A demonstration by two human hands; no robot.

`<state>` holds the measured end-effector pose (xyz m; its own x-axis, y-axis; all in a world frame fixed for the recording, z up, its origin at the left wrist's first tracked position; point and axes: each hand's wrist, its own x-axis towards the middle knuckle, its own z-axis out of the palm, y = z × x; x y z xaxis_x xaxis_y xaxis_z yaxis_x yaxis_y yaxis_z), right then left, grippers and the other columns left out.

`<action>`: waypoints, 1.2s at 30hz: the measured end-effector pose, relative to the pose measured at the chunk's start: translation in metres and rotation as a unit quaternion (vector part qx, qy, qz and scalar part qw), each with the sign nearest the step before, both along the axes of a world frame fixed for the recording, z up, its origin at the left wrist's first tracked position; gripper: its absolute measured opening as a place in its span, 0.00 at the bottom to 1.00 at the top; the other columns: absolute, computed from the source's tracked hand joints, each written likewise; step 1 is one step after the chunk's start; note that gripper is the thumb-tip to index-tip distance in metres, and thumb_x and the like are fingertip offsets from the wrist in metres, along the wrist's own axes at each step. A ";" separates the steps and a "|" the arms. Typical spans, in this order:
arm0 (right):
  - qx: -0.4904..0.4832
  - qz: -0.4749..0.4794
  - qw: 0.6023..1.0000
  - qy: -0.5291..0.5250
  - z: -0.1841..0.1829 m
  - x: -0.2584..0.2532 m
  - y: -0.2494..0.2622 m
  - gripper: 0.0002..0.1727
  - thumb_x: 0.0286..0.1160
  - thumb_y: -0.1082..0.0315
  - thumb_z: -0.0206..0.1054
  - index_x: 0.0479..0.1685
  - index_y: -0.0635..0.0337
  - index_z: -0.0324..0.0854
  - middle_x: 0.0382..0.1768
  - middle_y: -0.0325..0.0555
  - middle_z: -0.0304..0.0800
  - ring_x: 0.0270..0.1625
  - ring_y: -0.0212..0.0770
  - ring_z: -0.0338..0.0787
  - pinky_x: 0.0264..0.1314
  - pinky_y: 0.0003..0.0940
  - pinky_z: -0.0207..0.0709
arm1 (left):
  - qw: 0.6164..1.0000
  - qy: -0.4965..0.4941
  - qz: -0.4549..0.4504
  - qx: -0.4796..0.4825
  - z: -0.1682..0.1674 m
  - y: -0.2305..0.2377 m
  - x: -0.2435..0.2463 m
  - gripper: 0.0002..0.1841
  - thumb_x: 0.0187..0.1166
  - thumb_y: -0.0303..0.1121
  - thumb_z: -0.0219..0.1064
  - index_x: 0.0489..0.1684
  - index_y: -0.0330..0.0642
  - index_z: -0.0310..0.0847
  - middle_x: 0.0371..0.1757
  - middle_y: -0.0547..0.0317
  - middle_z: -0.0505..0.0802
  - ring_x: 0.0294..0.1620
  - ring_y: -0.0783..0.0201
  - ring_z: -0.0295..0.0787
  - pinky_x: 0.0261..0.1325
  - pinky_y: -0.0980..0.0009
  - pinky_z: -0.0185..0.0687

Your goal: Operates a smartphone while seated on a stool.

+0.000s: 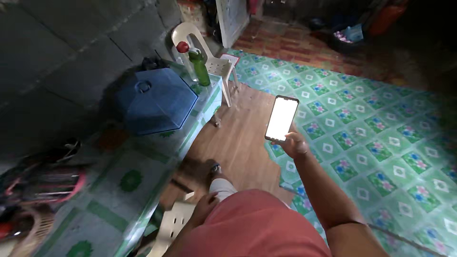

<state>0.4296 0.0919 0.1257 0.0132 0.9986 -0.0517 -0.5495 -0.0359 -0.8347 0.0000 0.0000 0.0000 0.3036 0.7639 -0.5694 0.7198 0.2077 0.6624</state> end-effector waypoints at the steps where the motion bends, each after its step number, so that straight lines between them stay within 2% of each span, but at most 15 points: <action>1: -0.015 -0.019 1.000 -0.003 0.000 -0.007 0.006 0.42 0.67 0.54 0.63 0.87 0.37 0.51 0.67 0.52 0.84 0.56 0.56 0.91 0.45 0.53 0.90 | 0.996 0.009 -0.091 0.014 0.002 0.019 0.002 0.19 0.87 0.34 0.60 0.70 0.34 0.82 0.66 0.38 0.89 0.72 0.45 0.82 0.81 0.50 0.70; 4: -0.037 -0.059 0.997 0.020 -0.002 -0.031 0.027 0.39 0.76 0.34 0.54 0.83 0.44 0.60 0.63 0.53 0.87 0.54 0.56 0.93 0.43 0.53 0.91 | 0.968 -0.023 -0.248 -0.016 0.011 0.084 -0.017 0.16 0.87 0.32 0.59 0.60 0.29 0.85 0.58 0.35 0.91 0.63 0.45 0.88 0.71 0.52 0.79; 7: -0.022 -0.093 0.994 0.051 -0.013 -0.059 0.051 0.45 0.75 0.25 0.48 0.87 0.41 0.57 0.66 0.53 0.86 0.56 0.57 0.92 0.43 0.54 0.90 | 0.978 0.030 -0.147 -0.144 0.069 0.146 -0.020 0.14 0.89 0.27 0.56 0.60 0.29 0.83 0.57 0.44 0.89 0.58 0.59 0.84 0.68 0.64 0.75; 10: -0.022 -0.144 0.987 0.068 -0.026 -0.090 0.072 0.47 0.74 0.21 0.41 0.88 0.41 0.55 0.66 0.55 0.86 0.56 0.58 0.92 0.44 0.54 0.90 | 0.943 -0.022 -0.265 -0.202 -0.006 0.208 -0.086 0.19 0.90 0.32 0.55 0.71 0.29 0.78 0.67 0.37 0.86 0.69 0.51 0.82 0.76 0.56 0.72; 12: -0.039 -0.173 0.980 0.091 -0.036 -0.109 0.085 0.46 0.77 0.22 0.38 0.86 0.44 0.57 0.65 0.58 0.86 0.56 0.59 0.92 0.43 0.55 0.90 | 0.923 0.025 -0.342 -0.178 -0.074 0.223 -0.130 0.22 0.92 0.39 0.53 0.71 0.29 0.78 0.69 0.33 0.86 0.72 0.44 0.81 0.78 0.48 0.71; 13: -0.048 -0.179 0.978 0.100 -0.042 -0.116 0.092 0.46 0.77 0.23 0.37 0.86 0.45 0.57 0.65 0.58 0.85 0.56 0.60 0.91 0.44 0.56 0.90 | 0.914 0.045 -0.359 -0.182 -0.085 0.225 -0.141 0.24 0.94 0.40 0.51 0.72 0.26 0.76 0.70 0.29 0.84 0.75 0.40 0.79 0.80 0.46 0.68; 15: -0.059 -0.177 0.976 0.111 -0.059 -0.129 0.104 0.46 0.76 0.22 0.41 0.87 0.42 0.55 0.67 0.55 0.85 0.57 0.58 0.91 0.45 0.55 0.90 | 0.907 0.093 -0.325 -0.250 -0.045 0.225 -0.127 0.26 0.96 0.41 0.45 0.74 0.25 0.73 0.74 0.31 0.81 0.78 0.44 0.74 0.83 0.54 0.63; 18: -0.089 -0.189 0.967 0.147 -0.091 -0.146 0.107 0.43 0.80 0.24 0.38 0.85 0.42 0.59 0.67 0.53 0.85 0.57 0.57 0.91 0.44 0.55 0.90 | 0.878 0.130 -0.324 -0.326 -0.010 0.224 -0.088 0.26 0.95 0.45 0.46 0.78 0.34 0.73 0.74 0.36 0.82 0.77 0.46 0.77 0.82 0.48 0.67; 21: -0.109 -0.193 0.963 0.151 -0.132 -0.151 0.102 0.40 0.83 0.28 0.37 0.84 0.45 0.59 0.66 0.54 0.85 0.57 0.57 0.91 0.48 0.56 0.89 | 0.908 0.034 -0.296 -0.293 -0.051 0.235 -0.053 0.32 0.87 0.39 0.60 0.88 0.35 0.56 0.70 0.31 0.82 0.65 0.44 0.84 0.68 0.48 0.78; 23: -0.125 -0.192 0.963 0.139 -0.161 -0.152 0.093 0.41 0.82 0.29 0.43 0.85 0.47 0.58 0.66 0.56 0.85 0.58 0.57 0.91 0.50 0.57 0.89 | 0.950 -0.034 -0.178 -0.252 -0.067 0.249 -0.014 0.31 0.91 0.43 0.56 0.91 0.42 0.54 0.71 0.38 0.83 0.64 0.50 0.85 0.66 0.54 0.81; 25: -0.137 -0.184 0.965 0.127 -0.188 -0.153 0.083 0.42 0.81 0.30 0.47 0.86 0.48 0.56 0.65 0.57 0.85 0.56 0.58 0.91 0.48 0.56 0.89 | 0.966 -0.124 -0.068 -0.217 -0.073 0.265 0.031 0.30 0.94 0.49 0.47 0.90 0.45 0.56 0.77 0.46 0.81 0.73 0.55 0.82 0.72 0.56 0.80; 28: -0.136 -0.145 0.974 0.113 -0.227 -0.162 0.066 0.42 0.83 0.30 0.41 0.89 0.46 0.53 0.66 0.56 0.85 0.56 0.57 0.92 0.46 0.54 0.90 | 0.941 -0.252 0.024 -0.225 -0.090 0.280 0.079 0.31 0.95 0.53 0.33 0.89 0.46 0.59 0.80 0.52 0.79 0.76 0.56 0.79 0.72 0.53 0.79; 30: -0.119 -0.124 0.978 0.114 -0.251 -0.171 0.062 0.43 0.80 0.27 0.43 0.88 0.45 0.54 0.66 0.55 0.85 0.57 0.56 0.92 0.46 0.53 0.90 | 0.914 -0.315 0.004 -0.255 -0.098 0.283 0.091 0.36 0.92 0.60 0.25 0.91 0.50 0.54 0.82 0.51 0.76 0.77 0.51 0.76 0.70 0.46 0.78; 32: -0.095 -0.106 0.982 0.121 -0.273 -0.186 0.059 0.46 0.74 0.25 0.52 0.87 0.44 0.58 0.68 0.53 0.85 0.59 0.55 0.91 0.49 0.53 0.90 | 0.884 -0.368 -0.053 -0.284 -0.107 0.277 0.086 0.41 0.86 0.67 0.19 0.94 0.56 0.47 0.84 0.50 0.74 0.77 0.48 0.78 0.68 0.43 0.81; 36: -0.052 -0.083 0.991 0.096 -0.298 -0.243 0.051 0.41 0.76 0.26 0.49 0.81 0.40 0.65 0.63 0.50 0.89 0.53 0.51 0.93 0.42 0.49 0.91 | 0.875 -0.402 -0.072 -0.261 -0.121 0.249 0.031 0.42 0.85 0.69 0.22 0.94 0.54 0.45 0.80 0.45 0.77 0.66 0.49 0.85 0.60 0.52 0.87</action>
